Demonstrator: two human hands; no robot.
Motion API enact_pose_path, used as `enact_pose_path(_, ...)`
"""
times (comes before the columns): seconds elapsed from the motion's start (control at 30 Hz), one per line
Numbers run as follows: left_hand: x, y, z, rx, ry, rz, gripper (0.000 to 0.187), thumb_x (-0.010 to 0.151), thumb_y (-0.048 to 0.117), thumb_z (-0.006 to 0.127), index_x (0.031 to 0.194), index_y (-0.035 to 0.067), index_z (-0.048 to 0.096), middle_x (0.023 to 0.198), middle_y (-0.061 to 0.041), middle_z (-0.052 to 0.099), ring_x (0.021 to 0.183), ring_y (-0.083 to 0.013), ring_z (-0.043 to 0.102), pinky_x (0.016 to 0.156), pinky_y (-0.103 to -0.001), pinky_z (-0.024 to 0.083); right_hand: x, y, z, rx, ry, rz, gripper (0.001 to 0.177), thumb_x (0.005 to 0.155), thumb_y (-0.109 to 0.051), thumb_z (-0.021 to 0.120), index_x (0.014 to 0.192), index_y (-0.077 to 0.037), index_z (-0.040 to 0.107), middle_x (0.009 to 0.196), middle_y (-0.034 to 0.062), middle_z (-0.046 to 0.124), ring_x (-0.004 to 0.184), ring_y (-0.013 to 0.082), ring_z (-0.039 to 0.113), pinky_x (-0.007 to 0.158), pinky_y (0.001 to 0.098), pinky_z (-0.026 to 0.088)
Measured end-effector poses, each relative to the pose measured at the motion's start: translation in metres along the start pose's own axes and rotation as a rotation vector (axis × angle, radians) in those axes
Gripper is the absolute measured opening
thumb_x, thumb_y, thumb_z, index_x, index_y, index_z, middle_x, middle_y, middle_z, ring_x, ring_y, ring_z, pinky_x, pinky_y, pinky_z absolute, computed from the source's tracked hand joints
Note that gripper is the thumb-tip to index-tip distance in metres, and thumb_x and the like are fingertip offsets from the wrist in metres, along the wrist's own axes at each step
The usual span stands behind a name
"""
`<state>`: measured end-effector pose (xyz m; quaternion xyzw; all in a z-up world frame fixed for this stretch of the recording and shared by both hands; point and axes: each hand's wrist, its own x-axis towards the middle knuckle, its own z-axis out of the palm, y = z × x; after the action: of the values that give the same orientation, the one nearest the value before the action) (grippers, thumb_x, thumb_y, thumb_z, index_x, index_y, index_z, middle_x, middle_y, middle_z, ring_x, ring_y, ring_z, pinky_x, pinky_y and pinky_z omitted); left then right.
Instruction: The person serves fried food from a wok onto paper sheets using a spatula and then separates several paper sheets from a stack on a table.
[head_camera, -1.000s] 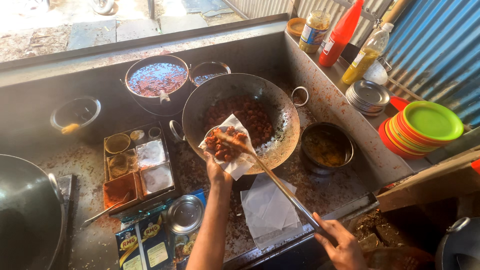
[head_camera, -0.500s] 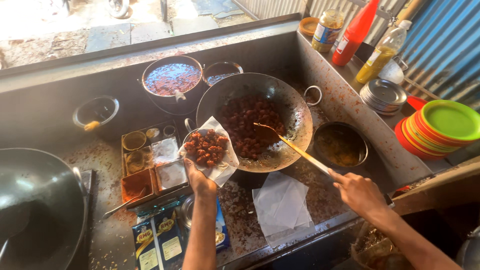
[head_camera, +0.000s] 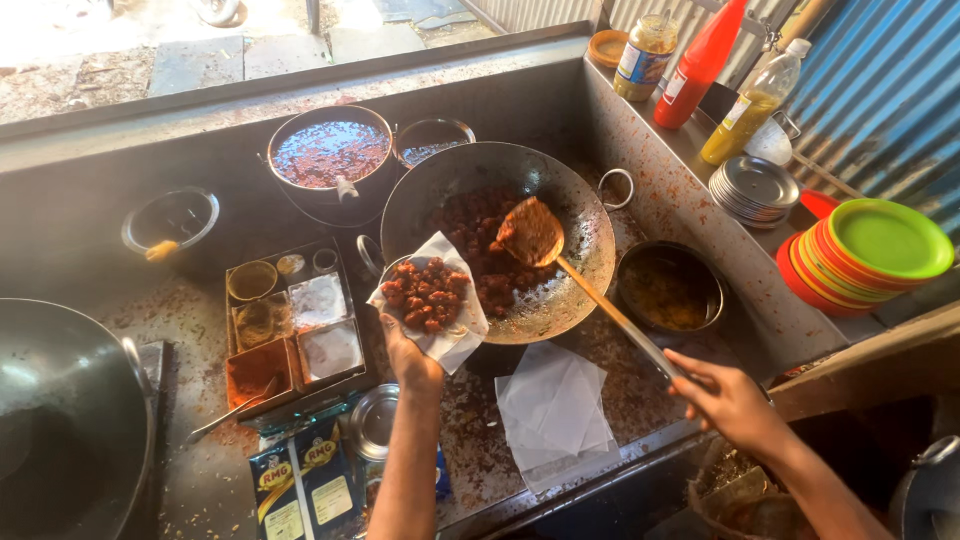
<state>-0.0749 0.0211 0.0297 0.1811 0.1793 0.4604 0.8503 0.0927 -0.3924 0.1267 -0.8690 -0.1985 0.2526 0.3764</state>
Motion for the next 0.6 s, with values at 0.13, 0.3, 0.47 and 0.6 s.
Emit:
enact_pose_path(0.13,0.004,-0.022,0.008,-0.076,-0.042,-0.059,0.053,0.109,0.042,0.03,0.149,0.011,0.045,0.145,-0.012,0.055,0.13,-0.0309,0.056,0.113,-0.052,0.046,-0.05,-0.003,0.013,-0.149,0.206,-0.04,0.062,0.089,-0.027,0.077,0.147,-0.028,0.057,0.095,0.0041,0.078,0.061,0.0154,0.071,0.055,0.0329,0.055)
enact_pose_path(0.3,-0.002,-0.057,0.014,-0.172,-0.046,-0.213,0.052,0.108,0.042,0.034,0.146,0.009,0.047,0.143,-0.014,0.056,0.128,-0.0317,0.058,0.111,-0.053,0.048,-0.08,0.001,0.058,-0.399,0.481,-0.365,0.057,0.085,-0.028,0.077,0.139,-0.032,0.061,0.104,-0.0034,0.072,0.075,0.0135,0.072,0.065,0.0323,0.058)
enact_pose_path(0.47,-0.01,-0.075,0.017,-0.142,-0.082,-0.242,0.055,0.109,0.046,0.037,0.147,0.007,0.047,0.14,-0.014,0.058,0.125,-0.031,0.057,0.108,-0.052,0.047,-0.08,0.011,0.073,-0.401,0.557,-0.305,0.057,0.08,-0.027,0.076,0.135,-0.037,0.064,0.104,-0.0038,0.071,0.076,0.0143,0.073,0.063,0.0321,0.06)
enact_pose_path(0.6,-0.016,-0.071,0.024,-0.142,-0.042,-0.263,0.054,0.107,0.045,0.037,0.146,0.008,0.047,0.141,-0.014,0.058,0.127,-0.0326,0.057,0.109,-0.054,0.048,-0.076,0.02,0.068,-0.222,0.505,-0.348,0.059,0.08,-0.027,0.074,0.138,-0.033,0.062,0.106,-0.0035,0.074,0.082,0.0103,0.074,0.061,0.0282,0.058)
